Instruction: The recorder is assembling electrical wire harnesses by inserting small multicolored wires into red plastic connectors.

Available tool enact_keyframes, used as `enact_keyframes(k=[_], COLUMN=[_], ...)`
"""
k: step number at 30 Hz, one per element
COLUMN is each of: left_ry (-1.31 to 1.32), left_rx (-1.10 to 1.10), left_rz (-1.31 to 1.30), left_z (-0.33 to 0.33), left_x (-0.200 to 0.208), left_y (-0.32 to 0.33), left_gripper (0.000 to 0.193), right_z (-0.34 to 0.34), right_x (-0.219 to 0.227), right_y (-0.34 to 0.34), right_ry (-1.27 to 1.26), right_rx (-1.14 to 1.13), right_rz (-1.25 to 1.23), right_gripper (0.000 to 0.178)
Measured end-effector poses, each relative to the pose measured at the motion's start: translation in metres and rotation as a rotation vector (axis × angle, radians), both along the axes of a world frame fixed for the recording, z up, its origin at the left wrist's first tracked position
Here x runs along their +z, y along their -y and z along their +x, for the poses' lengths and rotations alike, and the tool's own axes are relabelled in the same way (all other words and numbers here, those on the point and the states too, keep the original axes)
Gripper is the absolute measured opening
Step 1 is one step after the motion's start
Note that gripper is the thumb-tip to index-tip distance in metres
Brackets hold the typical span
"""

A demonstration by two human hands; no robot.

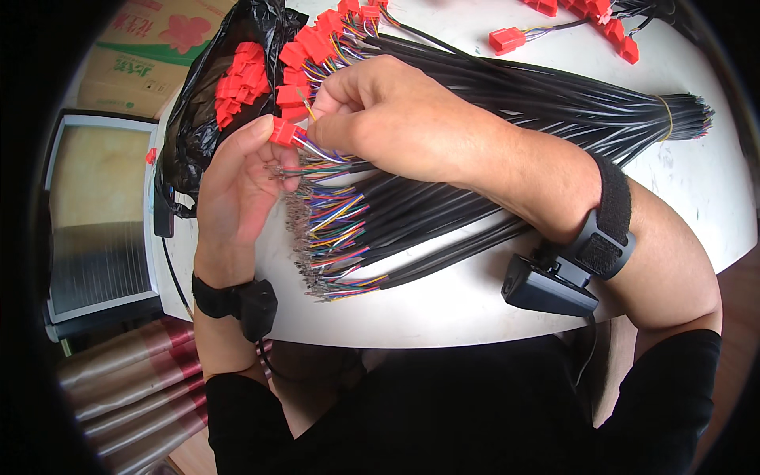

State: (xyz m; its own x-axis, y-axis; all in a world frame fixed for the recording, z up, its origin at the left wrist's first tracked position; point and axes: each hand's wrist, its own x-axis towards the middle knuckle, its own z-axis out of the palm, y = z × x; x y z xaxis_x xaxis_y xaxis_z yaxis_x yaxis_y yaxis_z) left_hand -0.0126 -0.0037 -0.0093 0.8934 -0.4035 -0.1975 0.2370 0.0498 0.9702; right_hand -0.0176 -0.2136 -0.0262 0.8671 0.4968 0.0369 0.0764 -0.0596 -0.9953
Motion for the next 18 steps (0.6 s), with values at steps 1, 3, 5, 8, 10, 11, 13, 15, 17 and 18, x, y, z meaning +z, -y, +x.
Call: enact_keyframes(k=[1,3,5,8,10,11,13,15,17,18], left_ry=[-0.019,-0.008,-0.001,0.012,-0.009,-0.007,-0.01,-0.014,-0.019,-0.022], left_rx=[0.019,0.016,0.012,0.003,0.026,0.027,-0.009,0.005,0.018,0.012], left_rz=[0.004,-0.003,-0.01,-0.001,-0.012,-0.013,-0.057,-0.055,-0.051,-0.047], left_z=[0.0,-0.001,0.0,-0.001,-0.002,-0.003,-0.001,0.0,0.002,0.003], left_x=[-0.001,-0.001,-0.002,-0.002,-0.001,-0.001,-0.003,-0.006,-0.007,-0.007], left_y=[0.0,0.002,0.002,0.0,0.0,0.0,-0.001,-0.002,-0.004,-0.005], left_gripper=[0.031,0.031,0.032,0.032,0.031,0.031,0.03,0.029,0.028,0.027], right_z=[0.0,-0.001,-0.002,-0.004,-0.004,-0.005,-0.005,-0.005,-0.004,-0.003], right_x=[0.0,0.001,0.003,0.006,0.004,0.003,0.002,0.001,-0.002,-0.005], right_y=[0.0,0.0,0.0,-0.001,-0.002,-0.003,-0.003,-0.004,-0.006,-0.006], right_ry=[0.006,-0.042,-0.039,0.007,0.091,0.093,0.108,0.115,0.121,0.119], right_rx=[0.001,-0.004,-0.013,-0.008,0.007,0.008,-0.023,-0.028,-0.033,-0.063], right_rz=[-0.001,0.095,0.077,0.013,-0.008,-0.009,-0.013,-0.028,-0.042,0.019], right_gripper=[0.009,0.009,0.01,0.011,0.013,0.013,0.013,0.013,0.014,0.015])
